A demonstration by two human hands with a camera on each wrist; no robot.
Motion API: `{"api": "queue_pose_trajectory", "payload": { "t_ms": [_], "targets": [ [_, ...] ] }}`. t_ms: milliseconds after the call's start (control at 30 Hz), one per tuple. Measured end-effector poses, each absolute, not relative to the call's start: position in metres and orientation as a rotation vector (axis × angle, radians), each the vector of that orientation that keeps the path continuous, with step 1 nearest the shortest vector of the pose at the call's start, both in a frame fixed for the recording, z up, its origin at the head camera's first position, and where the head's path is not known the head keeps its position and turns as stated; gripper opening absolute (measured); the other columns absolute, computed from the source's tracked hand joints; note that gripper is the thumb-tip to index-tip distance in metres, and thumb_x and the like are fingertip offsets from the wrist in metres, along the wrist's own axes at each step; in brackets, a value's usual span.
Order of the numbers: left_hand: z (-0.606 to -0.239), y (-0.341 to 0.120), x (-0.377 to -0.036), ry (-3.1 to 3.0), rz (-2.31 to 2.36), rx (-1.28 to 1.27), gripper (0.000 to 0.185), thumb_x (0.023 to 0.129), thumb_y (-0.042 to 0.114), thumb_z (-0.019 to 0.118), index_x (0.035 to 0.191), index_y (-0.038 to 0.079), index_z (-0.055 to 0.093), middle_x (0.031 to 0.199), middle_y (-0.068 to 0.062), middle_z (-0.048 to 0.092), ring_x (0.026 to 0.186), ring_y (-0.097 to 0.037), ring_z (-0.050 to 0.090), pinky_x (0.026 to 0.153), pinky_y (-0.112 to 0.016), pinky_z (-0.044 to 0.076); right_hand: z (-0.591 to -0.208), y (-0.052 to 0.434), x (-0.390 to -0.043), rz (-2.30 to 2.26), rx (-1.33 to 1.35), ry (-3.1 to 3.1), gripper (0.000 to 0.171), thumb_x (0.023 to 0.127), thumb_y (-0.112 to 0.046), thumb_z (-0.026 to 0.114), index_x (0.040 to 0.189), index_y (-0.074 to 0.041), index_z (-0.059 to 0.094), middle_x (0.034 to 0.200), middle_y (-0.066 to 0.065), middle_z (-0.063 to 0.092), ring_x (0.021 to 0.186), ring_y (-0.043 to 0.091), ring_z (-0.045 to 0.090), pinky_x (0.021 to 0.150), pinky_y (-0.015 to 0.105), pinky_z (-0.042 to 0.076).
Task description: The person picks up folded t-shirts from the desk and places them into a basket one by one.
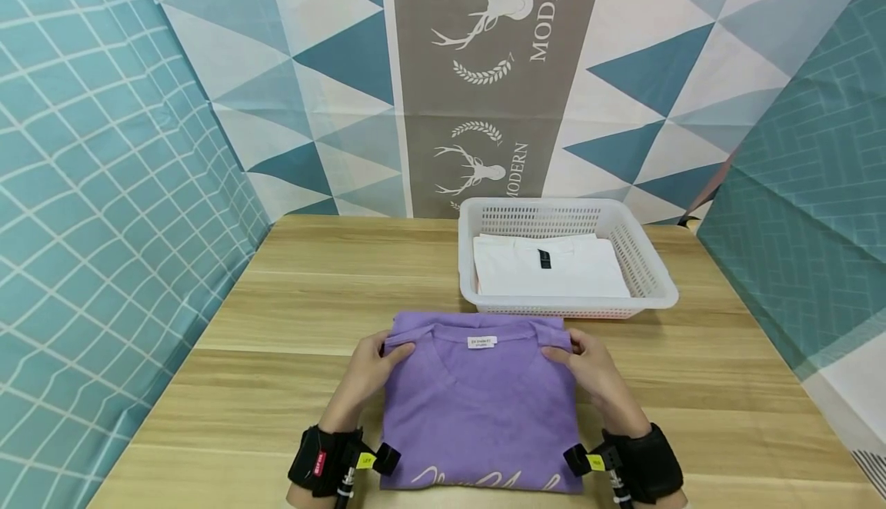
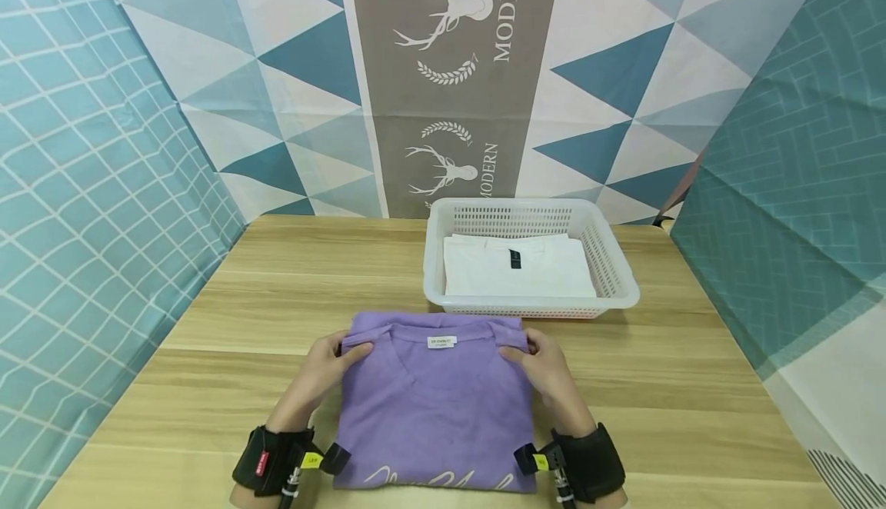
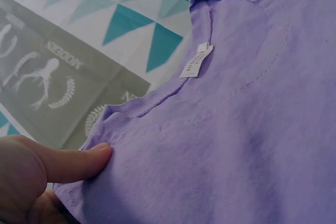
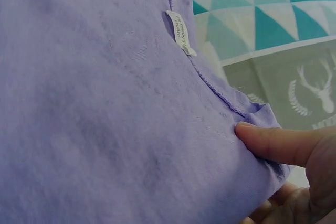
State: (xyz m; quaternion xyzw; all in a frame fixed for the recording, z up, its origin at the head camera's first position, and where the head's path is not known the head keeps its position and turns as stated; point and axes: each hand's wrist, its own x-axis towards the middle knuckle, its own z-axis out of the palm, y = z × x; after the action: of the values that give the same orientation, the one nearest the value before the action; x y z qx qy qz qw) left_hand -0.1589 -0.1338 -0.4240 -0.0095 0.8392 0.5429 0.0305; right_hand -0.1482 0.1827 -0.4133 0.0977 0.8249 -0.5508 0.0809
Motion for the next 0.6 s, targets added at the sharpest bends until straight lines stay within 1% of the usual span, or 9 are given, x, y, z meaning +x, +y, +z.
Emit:
{"api": "queue_pose_trajectory", "payload": {
  "t_ms": [133,200,300,367,467,533,600],
  "targets": [
    [-0.416,-0.133,-0.152,2.581,1.744,-0.018,0.027,0.089,0.007,0.066,0.111,-0.008,0.065,0.101,-0.023,0.07,0.083,-0.014,0.063,0.072,-0.021,0.05,-0.402,0.183,-0.141,-1.707,0.29,2.459,0.03,0.087,-0.015,0.069,0.108,0.004,0.059,0.088,-0.003,0.057,0.081,0.01,0.053,0.071,0.024,0.045],
    [-0.412,-0.133,-0.149,2.565,1.778,-0.009,0.027,0.089,0.007,0.065,0.112,-0.008,0.064,0.101,-0.023,0.07,0.083,-0.014,0.064,0.072,-0.021,0.051,-0.397,0.184,-0.138,-1.738,0.289,2.462,0.026,0.087,-0.013,0.069,0.104,0.003,0.059,0.086,-0.004,0.057,0.08,0.009,0.053,0.071,0.023,0.045],
    [-0.404,-0.132,-0.145,2.546,1.827,0.008,0.026,0.088,0.005,0.065,0.111,-0.008,0.064,0.101,-0.023,0.07,0.082,-0.012,0.064,0.072,-0.021,0.051,-0.389,0.184,-0.134,-1.784,0.293,2.472,0.016,0.085,-0.012,0.07,0.093,-0.003,0.059,0.083,-0.006,0.056,0.077,0.006,0.053,0.07,0.022,0.045],
    [-0.399,-0.132,-0.143,2.537,1.847,0.022,0.024,0.089,0.004,0.065,0.11,-0.008,0.064,0.1,-0.023,0.07,0.081,-0.011,0.063,0.071,-0.02,0.051,-0.384,0.185,-0.132,-1.811,0.289,2.477,0.014,0.085,-0.011,0.07,0.084,-0.008,0.057,0.08,-0.008,0.054,0.074,0.005,0.051,0.067,0.022,0.044],
    [-0.392,-0.131,-0.141,2.545,1.856,0.042,0.022,0.089,0.003,0.064,0.108,-0.008,0.064,0.098,-0.022,0.069,0.078,-0.008,0.061,0.07,-0.019,0.051,-0.379,0.186,-0.13,-1.841,0.285,2.477,0.015,0.085,-0.01,0.071,0.082,-0.011,0.056,0.076,-0.011,0.052,0.071,0.004,0.05,0.065,0.021,0.043],
    [-0.388,-0.131,-0.14,2.552,1.861,0.054,0.022,0.089,0.004,0.064,0.109,-0.008,0.064,0.098,-0.022,0.069,0.077,-0.006,0.06,0.07,-0.019,0.05,-0.376,0.187,-0.128,-1.853,0.28,2.478,0.014,0.085,-0.01,0.071,0.084,-0.01,0.057,0.074,-0.014,0.052,0.07,0.003,0.05,0.065,0.02,0.043],
    [-0.384,-0.13,-0.14,2.561,1.87,0.07,0.023,0.089,0.004,0.064,0.109,-0.008,0.063,0.099,-0.022,0.069,0.077,-0.004,0.059,0.07,-0.019,0.05,-0.373,0.188,-0.127,-1.859,0.266,2.488,0.012,0.085,-0.01,0.071,0.089,-0.008,0.059,0.074,-0.016,0.054,0.07,0.002,0.051,0.065,0.02,0.044]
  ]
}}
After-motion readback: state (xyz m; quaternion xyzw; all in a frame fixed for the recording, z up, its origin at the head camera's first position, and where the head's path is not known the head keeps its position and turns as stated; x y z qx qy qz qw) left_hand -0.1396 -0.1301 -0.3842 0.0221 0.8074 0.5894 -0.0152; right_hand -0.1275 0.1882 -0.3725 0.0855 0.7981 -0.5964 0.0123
